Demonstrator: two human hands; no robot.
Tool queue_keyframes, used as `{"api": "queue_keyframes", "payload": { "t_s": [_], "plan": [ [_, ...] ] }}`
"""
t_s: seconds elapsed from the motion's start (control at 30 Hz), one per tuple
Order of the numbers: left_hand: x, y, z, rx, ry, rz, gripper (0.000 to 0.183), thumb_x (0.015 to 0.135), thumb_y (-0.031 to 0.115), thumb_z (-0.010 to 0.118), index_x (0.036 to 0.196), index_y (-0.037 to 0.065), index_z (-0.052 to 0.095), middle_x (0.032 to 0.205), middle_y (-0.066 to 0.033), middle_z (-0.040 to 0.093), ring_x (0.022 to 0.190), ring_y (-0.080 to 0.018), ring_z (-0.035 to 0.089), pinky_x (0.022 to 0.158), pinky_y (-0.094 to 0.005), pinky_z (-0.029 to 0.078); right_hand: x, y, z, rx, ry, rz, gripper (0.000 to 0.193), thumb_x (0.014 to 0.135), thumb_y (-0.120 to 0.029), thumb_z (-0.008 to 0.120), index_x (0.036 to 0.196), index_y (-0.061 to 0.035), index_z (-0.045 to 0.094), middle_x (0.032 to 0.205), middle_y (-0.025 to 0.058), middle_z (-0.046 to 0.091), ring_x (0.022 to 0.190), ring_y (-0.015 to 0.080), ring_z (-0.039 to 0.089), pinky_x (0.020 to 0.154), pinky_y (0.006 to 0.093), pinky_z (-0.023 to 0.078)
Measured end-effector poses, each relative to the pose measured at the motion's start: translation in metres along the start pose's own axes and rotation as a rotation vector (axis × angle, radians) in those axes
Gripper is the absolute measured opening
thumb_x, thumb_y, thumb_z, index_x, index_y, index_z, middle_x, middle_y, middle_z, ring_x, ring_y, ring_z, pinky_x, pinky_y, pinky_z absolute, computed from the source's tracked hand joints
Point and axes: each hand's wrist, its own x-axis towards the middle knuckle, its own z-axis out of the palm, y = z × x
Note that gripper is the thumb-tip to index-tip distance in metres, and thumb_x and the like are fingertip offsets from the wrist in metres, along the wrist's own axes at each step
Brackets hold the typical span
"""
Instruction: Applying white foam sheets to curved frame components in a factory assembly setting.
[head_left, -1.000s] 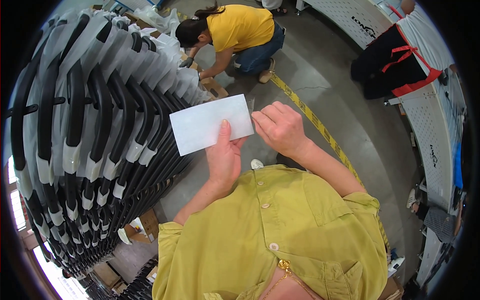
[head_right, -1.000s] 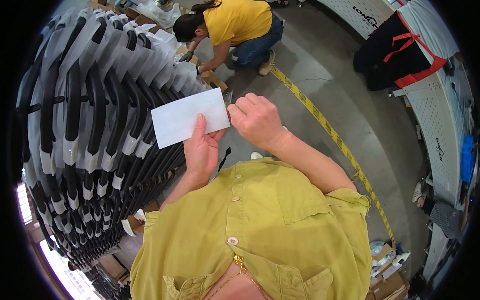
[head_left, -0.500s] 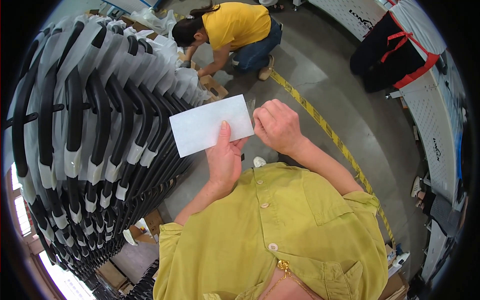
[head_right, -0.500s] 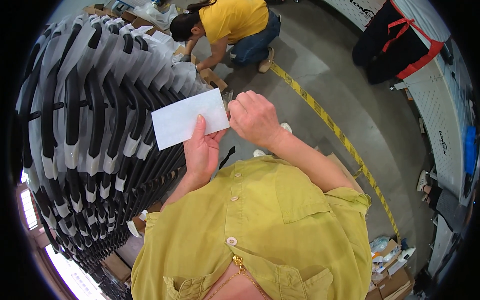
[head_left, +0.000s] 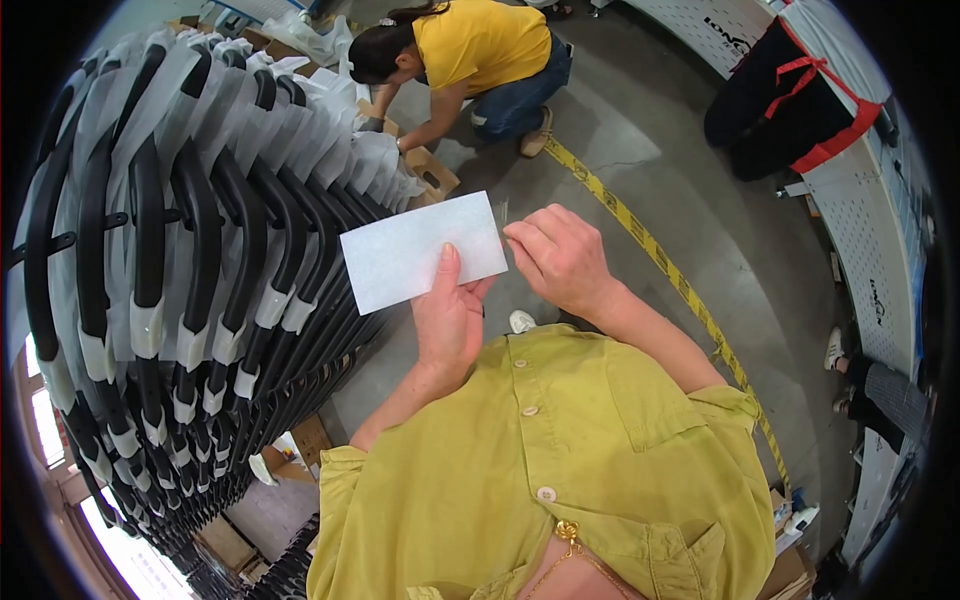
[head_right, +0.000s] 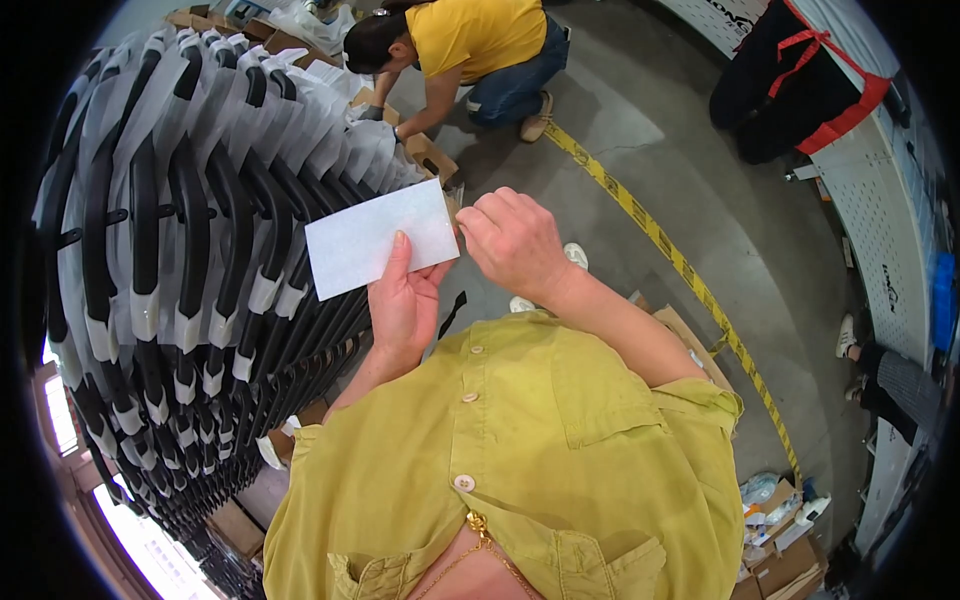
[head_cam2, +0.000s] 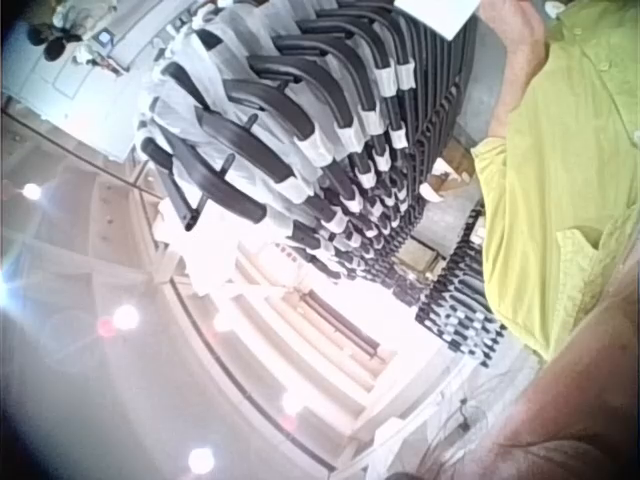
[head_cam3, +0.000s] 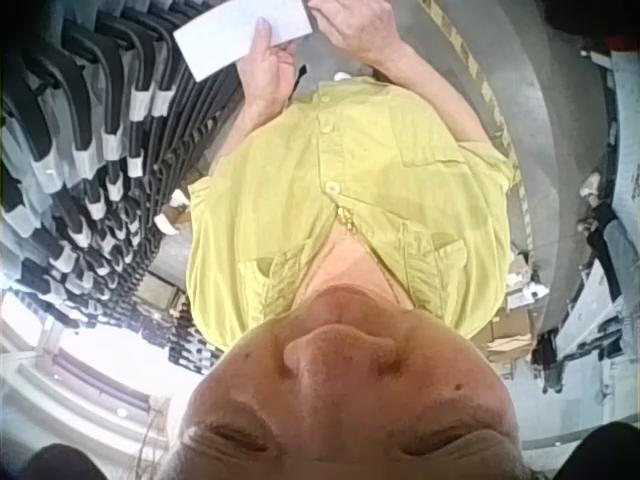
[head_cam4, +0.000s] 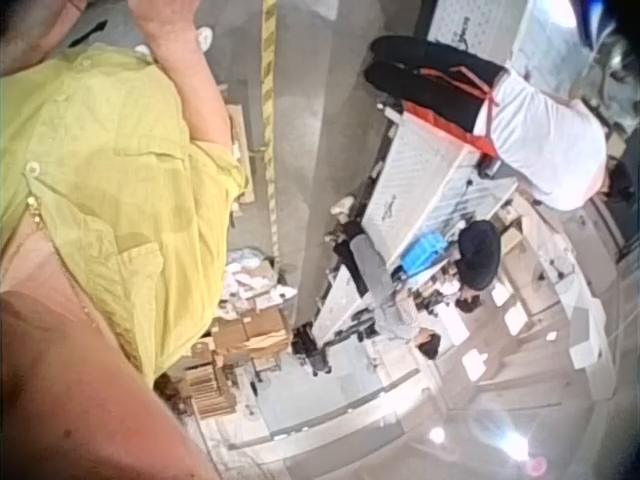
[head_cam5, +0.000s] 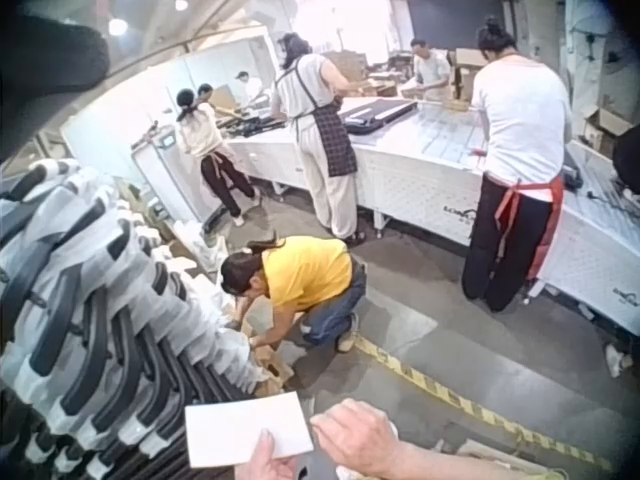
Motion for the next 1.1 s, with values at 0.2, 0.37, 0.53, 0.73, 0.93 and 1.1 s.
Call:
{"api": "queue_keyframes", "payload": {
  "t_s": [0.2,0.37,0.53,0.73,0.93,1.1],
  "plan": [
    [0.001,0.000,0.002,-0.006,0.032,0.012,0.031,0.091,0.018,0.037,0.119,0.003,0.037,0.113,-0.0122,0.049,0.102,-0.0255,0.052,0.086,-0.0379,0.044,0.004,0.005,0.001,-0.024,-0.032,-0.081,0.016,0.064,-0.003,0.062,0.079,-0.0043,0.056,0.069,0.0053,0.051,0.062,0.0210,0.050,0.053,0.0302,0.041],
    [0.002,0.000,0.005,-0.030,0.063,0.026,0.032,0.091,0.018,0.038,0.120,0.004,0.036,0.114,-0.0121,0.048,0.102,-0.0263,0.052,0.086,-0.0387,0.044,0.013,0.012,0.006,-0.011,-0.082,-0.121,0.014,0.063,-0.001,0.060,0.074,-0.0047,0.054,0.067,0.0053,0.048,0.060,0.0213,0.049,0.052,0.0305,0.041],
    [0.004,-0.002,0.012,-0.069,0.131,0.040,0.032,0.090,0.017,0.039,0.119,0.004,0.036,0.113,-0.0110,0.048,0.101,-0.0249,0.051,0.086,-0.0385,0.043,0.025,0.029,0.014,0.120,-0.078,0.002,0.011,0.065,0.001,0.057,0.074,-0.0043,0.053,0.067,0.0073,0.047,0.060,0.0232,0.050,0.051,0.0307,0.040],
    [0.004,0.006,-0.001,-0.136,0.283,0.132,0.033,0.090,0.019,0.039,0.117,0.000,0.038,0.110,-0.0153,0.051,0.099,-0.0288,0.053,0.085,-0.0400,0.044,0.040,0.032,0.028,0.436,-0.210,0.189,0.008,0.074,0.000,0.055,0.082,-0.0023,0.056,0.069,0.0077,0.049,0.058,0.0197,0.049,0.051,0.0275,0.039],
    [-0.049,0.016,-0.059,-0.243,0.561,0.284,0.033,0.089,0.017,0.041,0.116,-0.002,0.038,0.107,-0.0157,0.052,0.096,-0.0282,0.055,0.081,-0.0381,0.047,0.042,0.001,0.073,0.612,-0.467,0.201,0.006,0.079,-0.004,0.053,0.083,-0.0024,0.057,0.071,0.0102,0.054,0.061,0.0213,0.053,0.056,0.0275,0.042],
    [-0.144,-0.012,-0.147,-0.380,0.980,0.271,0.026,0.087,0.014,0.046,0.106,-0.004,0.047,0.098,-0.0113,0.057,0.087,-0.0220,0.058,0.075,-0.0351,0.048,-0.009,-0.070,0.127,0.667,-1.020,0.100,0.012,0.077,-0.011,0.057,0.084,-0.0012,0.057,0.074,0.0120,0.058,0.062,0.0210,0.056,0.057,0.0273,0.044]
  ]
}}
